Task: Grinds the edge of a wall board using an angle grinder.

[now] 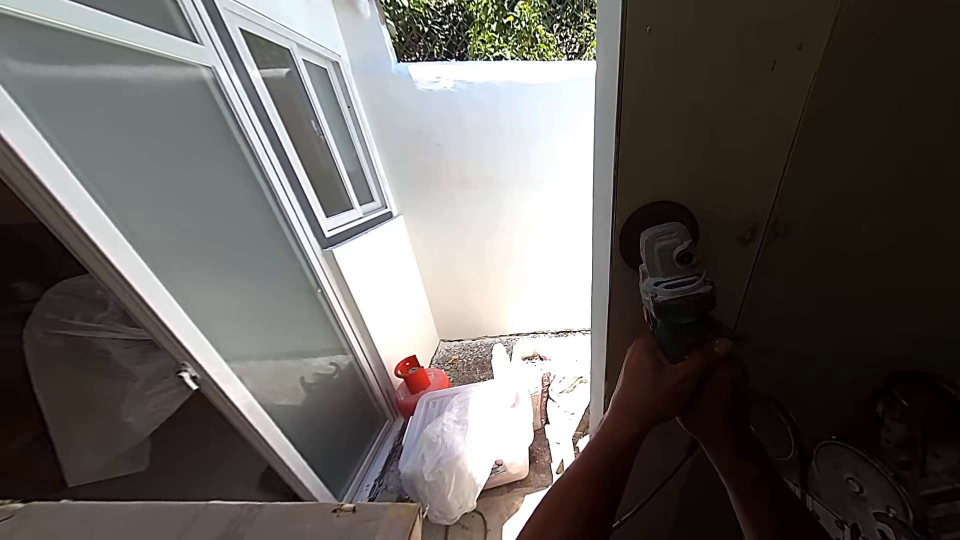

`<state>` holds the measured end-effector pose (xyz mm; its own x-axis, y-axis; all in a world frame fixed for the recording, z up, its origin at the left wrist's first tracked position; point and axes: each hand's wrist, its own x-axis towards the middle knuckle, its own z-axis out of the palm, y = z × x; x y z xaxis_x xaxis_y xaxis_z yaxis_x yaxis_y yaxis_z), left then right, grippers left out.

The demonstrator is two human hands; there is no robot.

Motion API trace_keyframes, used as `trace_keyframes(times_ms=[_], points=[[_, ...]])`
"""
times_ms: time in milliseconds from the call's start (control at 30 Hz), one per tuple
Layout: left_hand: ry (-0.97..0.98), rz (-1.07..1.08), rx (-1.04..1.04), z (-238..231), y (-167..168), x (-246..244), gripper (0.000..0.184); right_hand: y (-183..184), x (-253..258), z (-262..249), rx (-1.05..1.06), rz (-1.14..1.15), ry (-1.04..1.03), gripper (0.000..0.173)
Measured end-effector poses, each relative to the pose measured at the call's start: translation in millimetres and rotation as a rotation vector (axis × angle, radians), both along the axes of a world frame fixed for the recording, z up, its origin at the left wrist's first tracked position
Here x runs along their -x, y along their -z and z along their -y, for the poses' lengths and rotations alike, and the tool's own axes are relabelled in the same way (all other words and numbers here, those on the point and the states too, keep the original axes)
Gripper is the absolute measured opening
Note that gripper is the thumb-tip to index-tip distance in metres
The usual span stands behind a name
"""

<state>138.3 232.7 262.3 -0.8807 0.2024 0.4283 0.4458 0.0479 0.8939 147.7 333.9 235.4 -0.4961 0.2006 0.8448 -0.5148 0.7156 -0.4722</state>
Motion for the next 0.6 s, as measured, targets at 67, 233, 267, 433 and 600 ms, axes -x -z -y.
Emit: trace_keyframes(times_ms=[67, 233, 267, 433, 600], points=[[0.002, -0.008, 0.001, -1.0, -1.8, 0.8, 0.048, -1.4, 0.6, -0.5, 0.007, -0.004, -0.004, 0.058], [-0.022, 0.004, -0.006, -4.2, 7.0, 2.2, 0.045, 5.1, 2.4, -6.4, -0.01, 0.067, -0.015, 0.061], [-0.023, 0.008, -0.007, -4.6, 6.8, 2.1, 0.046, 5.0, 2.3, -6.3, -0.006, 0.069, -0.012, 0.061], [0.01, 0.01, -0.004, -5.8, 2.7, 2.5, 0.05, 4.1, 2.9, -5.9, 0.009, 0.011, -0.004, 0.059], [-0.006, -0.006, -0.001, -6.1, 0.1, 1.6, 0.049, -0.5, 1.9, -5.7, -0.011, 0.006, -0.001, 0.06]])
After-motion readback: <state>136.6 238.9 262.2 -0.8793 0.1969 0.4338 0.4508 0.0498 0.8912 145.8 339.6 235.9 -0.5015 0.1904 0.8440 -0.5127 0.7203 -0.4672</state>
